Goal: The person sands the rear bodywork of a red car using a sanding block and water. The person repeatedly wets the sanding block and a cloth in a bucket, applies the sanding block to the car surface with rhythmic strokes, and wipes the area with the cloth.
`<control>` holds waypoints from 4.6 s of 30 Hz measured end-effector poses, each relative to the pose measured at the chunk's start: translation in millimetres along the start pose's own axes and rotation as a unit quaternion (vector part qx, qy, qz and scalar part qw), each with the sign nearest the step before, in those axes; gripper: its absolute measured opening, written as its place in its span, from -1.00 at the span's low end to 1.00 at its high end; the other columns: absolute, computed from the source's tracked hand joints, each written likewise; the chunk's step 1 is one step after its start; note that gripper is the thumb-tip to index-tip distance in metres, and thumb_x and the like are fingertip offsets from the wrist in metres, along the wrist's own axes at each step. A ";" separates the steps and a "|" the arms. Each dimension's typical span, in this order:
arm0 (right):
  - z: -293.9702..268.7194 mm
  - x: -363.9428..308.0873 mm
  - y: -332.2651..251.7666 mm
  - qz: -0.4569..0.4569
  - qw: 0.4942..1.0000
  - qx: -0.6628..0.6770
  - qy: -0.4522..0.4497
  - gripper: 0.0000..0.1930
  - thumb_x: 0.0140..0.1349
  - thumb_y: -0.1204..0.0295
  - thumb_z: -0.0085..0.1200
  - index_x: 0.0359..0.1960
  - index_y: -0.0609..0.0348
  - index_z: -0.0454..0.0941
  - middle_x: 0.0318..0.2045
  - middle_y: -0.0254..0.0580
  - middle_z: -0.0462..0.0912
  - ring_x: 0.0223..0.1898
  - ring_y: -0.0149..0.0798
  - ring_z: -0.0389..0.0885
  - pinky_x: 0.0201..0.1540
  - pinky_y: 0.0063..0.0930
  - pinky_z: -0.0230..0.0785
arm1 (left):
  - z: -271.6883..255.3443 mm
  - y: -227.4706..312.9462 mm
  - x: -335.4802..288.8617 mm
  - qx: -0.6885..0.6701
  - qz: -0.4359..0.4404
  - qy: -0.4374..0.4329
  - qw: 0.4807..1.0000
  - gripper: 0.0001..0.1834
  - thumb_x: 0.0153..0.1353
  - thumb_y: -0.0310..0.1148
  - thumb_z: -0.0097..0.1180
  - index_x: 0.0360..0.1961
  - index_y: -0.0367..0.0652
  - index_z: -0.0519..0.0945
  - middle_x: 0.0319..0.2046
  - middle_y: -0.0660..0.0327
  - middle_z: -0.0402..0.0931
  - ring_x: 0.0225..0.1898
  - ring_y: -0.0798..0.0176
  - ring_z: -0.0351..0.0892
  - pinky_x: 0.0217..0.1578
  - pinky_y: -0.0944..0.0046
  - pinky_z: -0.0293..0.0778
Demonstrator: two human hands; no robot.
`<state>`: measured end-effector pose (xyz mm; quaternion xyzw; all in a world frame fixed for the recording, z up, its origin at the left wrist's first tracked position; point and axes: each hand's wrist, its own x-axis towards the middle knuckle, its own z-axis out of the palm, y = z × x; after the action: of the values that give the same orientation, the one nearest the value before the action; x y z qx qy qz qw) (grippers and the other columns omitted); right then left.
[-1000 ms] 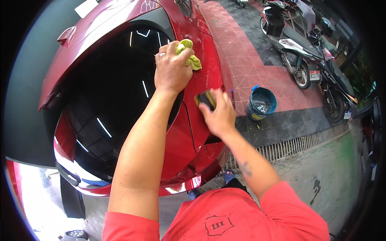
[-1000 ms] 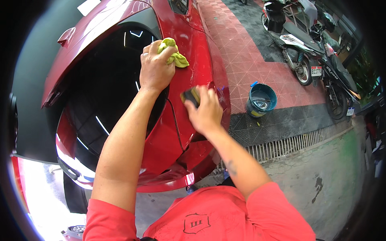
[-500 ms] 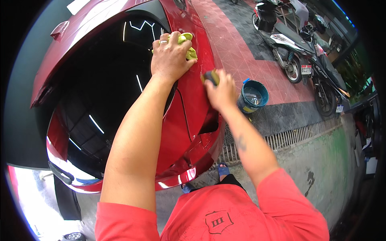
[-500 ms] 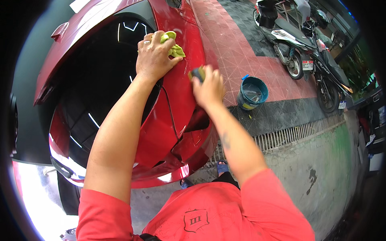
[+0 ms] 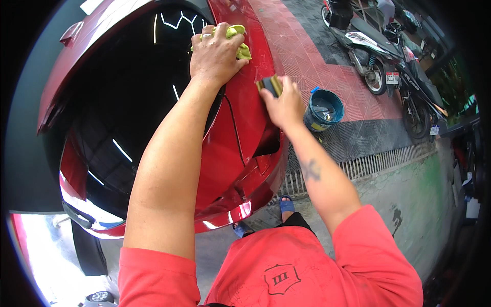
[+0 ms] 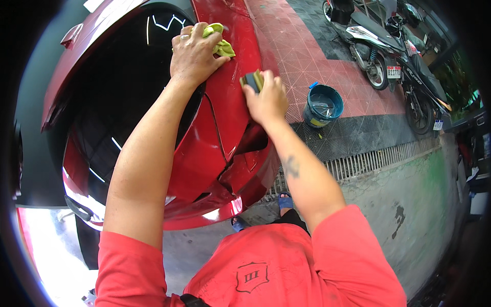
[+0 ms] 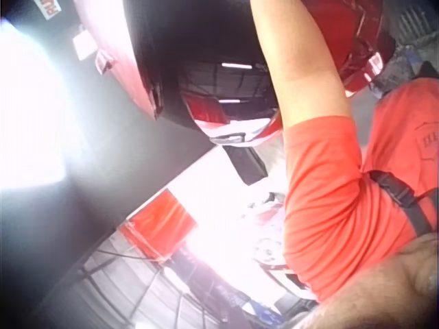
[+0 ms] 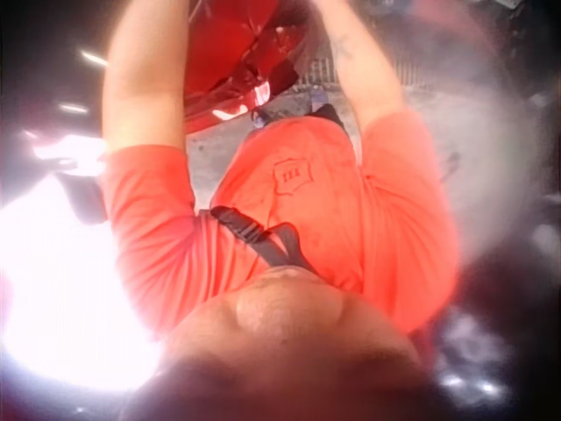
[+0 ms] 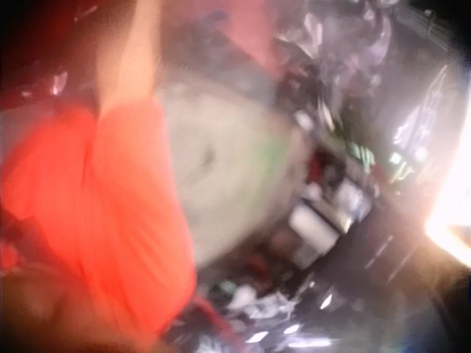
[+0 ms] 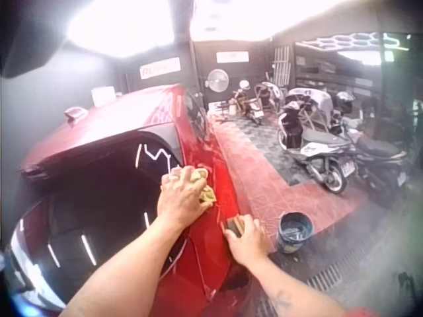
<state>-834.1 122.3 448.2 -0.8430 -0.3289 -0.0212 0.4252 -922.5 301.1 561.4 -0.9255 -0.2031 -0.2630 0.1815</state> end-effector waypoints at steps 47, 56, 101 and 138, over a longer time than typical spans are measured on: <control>18.8 65.6 8.3 -0.019 0.998 -0.059 -0.006 -0.51 0.37 0.11 0.45 0.23 -0.01 0.61 0.14 0.01 0.68 0.23 0.19 0.67 0.19 0.15 0.61 | 13.6 -6.8 0.5 -0.051 0.000 0.060 0.997 -0.69 0.28 -0.23 0.49 0.05 0.17 0.79 0.31 0.17 0.59 0.34 -0.13 0.56 0.33 -0.13 0.51; 8.2 -26.7 4.6 -0.125 0.992 0.006 -0.029 -0.42 0.28 0.17 0.51 0.28 0.04 0.61 0.01 -0.02 0.65 0.13 0.16 0.69 0.14 0.11 0.63 | 6.5 -20.8 -13.1 -0.030 -0.002 0.050 0.998 -0.63 0.22 -0.13 0.58 0.02 0.10 0.80 0.27 0.18 0.61 0.35 -0.10 0.58 0.30 -0.14 0.51; 104.8 226.5 88.4 -0.257 0.961 0.030 -0.102 -0.50 0.57 0.15 0.22 0.49 -0.12 0.57 0.39 -0.12 0.67 0.33 0.06 0.67 0.40 0.03 0.48 | 6.3 4.3 -8.9 0.056 -0.049 -0.022 0.997 -0.49 0.11 0.04 0.65 0.03 0.13 0.80 0.35 0.18 0.53 0.41 -0.06 0.50 0.39 -0.12 0.40; 69.8 170.4 82.0 -0.343 0.931 0.113 -0.049 -0.58 0.30 0.30 0.45 0.18 -0.02 0.70 0.04 -0.24 0.78 -0.01 0.00 0.71 0.01 -0.04 0.59 | 64.7 -13.1 65.4 0.187 -0.023 0.032 0.982 -0.71 0.30 0.00 0.48 -0.01 0.25 0.83 0.27 0.32 0.61 0.35 0.04 0.59 0.32 -0.11 0.46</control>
<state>-670.8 230.2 399.8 -0.6252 -0.6182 -0.0870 0.4683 -851.0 359.2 549.6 -0.8615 -0.2638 -0.2536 0.3520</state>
